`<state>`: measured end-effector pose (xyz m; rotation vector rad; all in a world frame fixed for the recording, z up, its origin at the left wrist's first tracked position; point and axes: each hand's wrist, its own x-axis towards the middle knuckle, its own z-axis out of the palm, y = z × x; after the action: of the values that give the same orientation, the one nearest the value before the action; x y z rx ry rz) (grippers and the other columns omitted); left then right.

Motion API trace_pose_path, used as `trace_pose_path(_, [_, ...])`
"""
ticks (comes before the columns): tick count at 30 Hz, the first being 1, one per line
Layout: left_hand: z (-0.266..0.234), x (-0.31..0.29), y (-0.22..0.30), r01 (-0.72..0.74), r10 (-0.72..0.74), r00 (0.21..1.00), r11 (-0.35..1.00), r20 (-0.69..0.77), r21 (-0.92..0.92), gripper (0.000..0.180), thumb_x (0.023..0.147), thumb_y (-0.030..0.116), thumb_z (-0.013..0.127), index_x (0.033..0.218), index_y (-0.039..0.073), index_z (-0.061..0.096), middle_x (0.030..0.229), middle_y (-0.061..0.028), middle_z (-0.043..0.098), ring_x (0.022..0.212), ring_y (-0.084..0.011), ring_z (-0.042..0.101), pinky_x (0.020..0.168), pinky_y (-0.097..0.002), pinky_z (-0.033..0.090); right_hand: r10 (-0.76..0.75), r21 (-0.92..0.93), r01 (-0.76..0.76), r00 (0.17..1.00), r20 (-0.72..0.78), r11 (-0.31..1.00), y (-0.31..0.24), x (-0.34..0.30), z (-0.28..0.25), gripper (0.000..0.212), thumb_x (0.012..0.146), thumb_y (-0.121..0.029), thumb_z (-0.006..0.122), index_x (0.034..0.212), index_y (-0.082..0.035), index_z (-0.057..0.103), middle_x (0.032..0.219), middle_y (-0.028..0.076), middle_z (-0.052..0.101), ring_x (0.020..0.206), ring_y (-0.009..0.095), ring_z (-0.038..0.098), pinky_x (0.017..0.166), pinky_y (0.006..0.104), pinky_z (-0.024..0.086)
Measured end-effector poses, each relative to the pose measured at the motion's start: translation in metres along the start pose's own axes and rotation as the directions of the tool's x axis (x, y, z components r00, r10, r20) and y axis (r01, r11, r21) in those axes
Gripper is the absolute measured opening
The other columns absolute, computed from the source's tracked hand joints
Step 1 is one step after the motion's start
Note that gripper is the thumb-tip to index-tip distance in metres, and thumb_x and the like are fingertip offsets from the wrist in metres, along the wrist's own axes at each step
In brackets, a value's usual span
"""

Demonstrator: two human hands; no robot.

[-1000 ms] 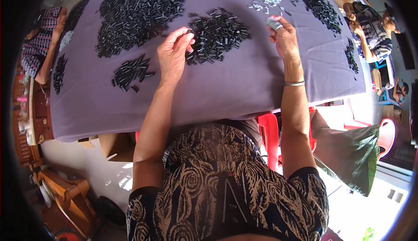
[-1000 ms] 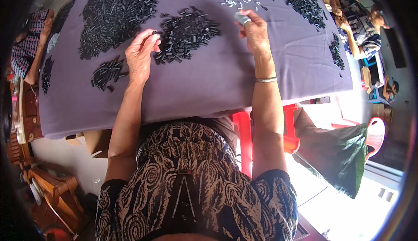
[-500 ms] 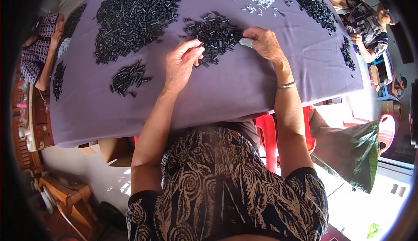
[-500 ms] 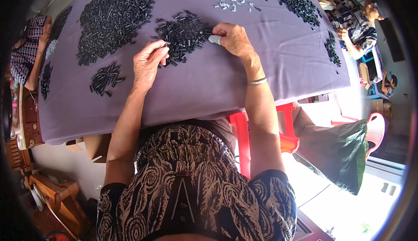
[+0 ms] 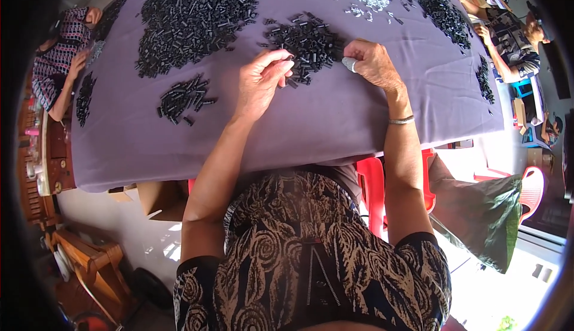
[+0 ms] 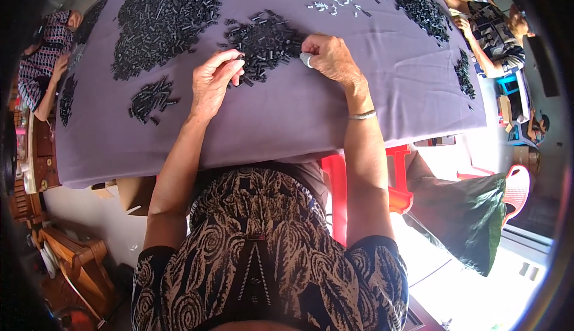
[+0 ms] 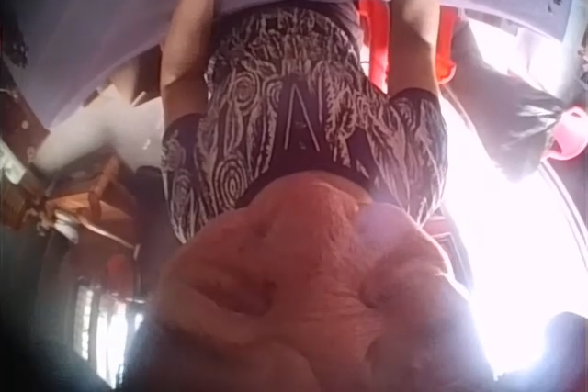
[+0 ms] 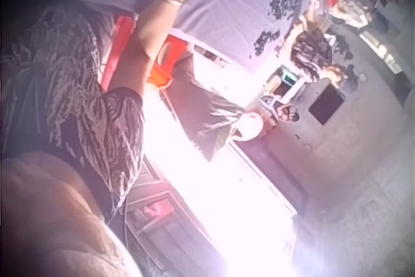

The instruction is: Sorting and picking small black and white components on a table in a workshop.

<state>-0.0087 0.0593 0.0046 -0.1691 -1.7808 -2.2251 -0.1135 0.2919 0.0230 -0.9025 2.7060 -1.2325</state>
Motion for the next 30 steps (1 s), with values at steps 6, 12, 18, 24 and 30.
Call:
trace_pose_path(6, [-0.003, 0.001, -0.001, 0.006, -0.006, 1.0, 1.0, -0.013, -0.015, 0.016, 0.083, 0.003, 0.062, 0.099, -0.001, 0.063, 0.087, -0.0048, 0.059, 0.064, -0.0071, 0.055, 0.055, -0.0195, 0.044, 0.031, 0.107, -0.03, 1.0, -0.007, 0.994, -0.001, 0.0, -0.004, 0.008, 0.074, -0.002, 0.064, 0.08, 0.0, 0.061, 0.066, -0.001, 0.055, 0.062, 0.006, 0.048, 0.057, 0.0227, 0.042])
trace_pose_path(12, [-0.004, 0.001, -0.004, -0.001, 0.0, 0.999, 1.0, -0.034, -0.02, 0.019, 0.083, 0.003, 0.062, 0.101, -0.001, 0.062, 0.088, -0.0054, 0.059, 0.066, -0.0081, 0.056, 0.054, -0.0195, 0.044, -0.011, 0.087, -0.001, 0.99, 0.14, 0.996, 0.002, -0.001, -0.009, 0.01, 0.075, -0.007, 0.061, 0.082, -0.002, 0.064, 0.07, 0.004, 0.062, 0.064, 0.012, 0.056, 0.061, 0.0256, 0.045])
trace_pose_path(18, [-0.006, 0.001, -0.006, 0.0, 0.0, 0.999, 1.0, -0.032, -0.002, 0.019, 0.083, 0.003, 0.062, 0.102, -0.001, 0.061, 0.09, -0.0054, 0.059, 0.067, -0.0085, 0.057, 0.054, -0.0198, 0.044, 0.027, 0.012, -0.027, 1.0, 0.0, 1.0, 0.006, 0.001, -0.009, 0.009, 0.08, -0.006, 0.061, 0.088, -0.003, 0.064, 0.079, 0.001, 0.063, 0.072, 0.007, 0.054, 0.068, 0.0233, 0.045])
trace_pose_path(24, [-0.006, 0.0, -0.005, 0.0, 0.0, 1.0, 1.0, -0.027, 0.023, 0.02, 0.084, 0.003, 0.062, 0.102, -0.002, 0.061, 0.091, -0.0054, 0.059, 0.068, -0.0086, 0.057, 0.054, -0.0198, 0.044, -0.02, 0.19, 0.015, 1.0, 0.021, 0.982, 0.004, 0.001, -0.005, 0.007, 0.082, -0.002, 0.06, 0.088, -0.002, 0.064, 0.084, 0.0, 0.062, 0.077, 0.007, 0.055, 0.072, 0.0216, 0.045])
trace_pose_path(30, [-0.003, 0.0, -0.005, 0.009, -0.008, 1.0, 1.0, -0.023, 0.014, 0.019, 0.084, 0.003, 0.062, 0.102, -0.001, 0.061, 0.09, -0.0048, 0.058, 0.068, -0.0085, 0.057, 0.054, -0.0199, 0.044, -0.098, 0.213, 0.088, 0.995, 0.037, 0.973, -0.007, 0.003, 0.016, 0.012, 0.077, 0.002, 0.065, 0.088, -0.002, 0.064, 0.081, 0.0, 0.059, 0.074, 0.007, 0.055, 0.067, 0.0219, 0.046])
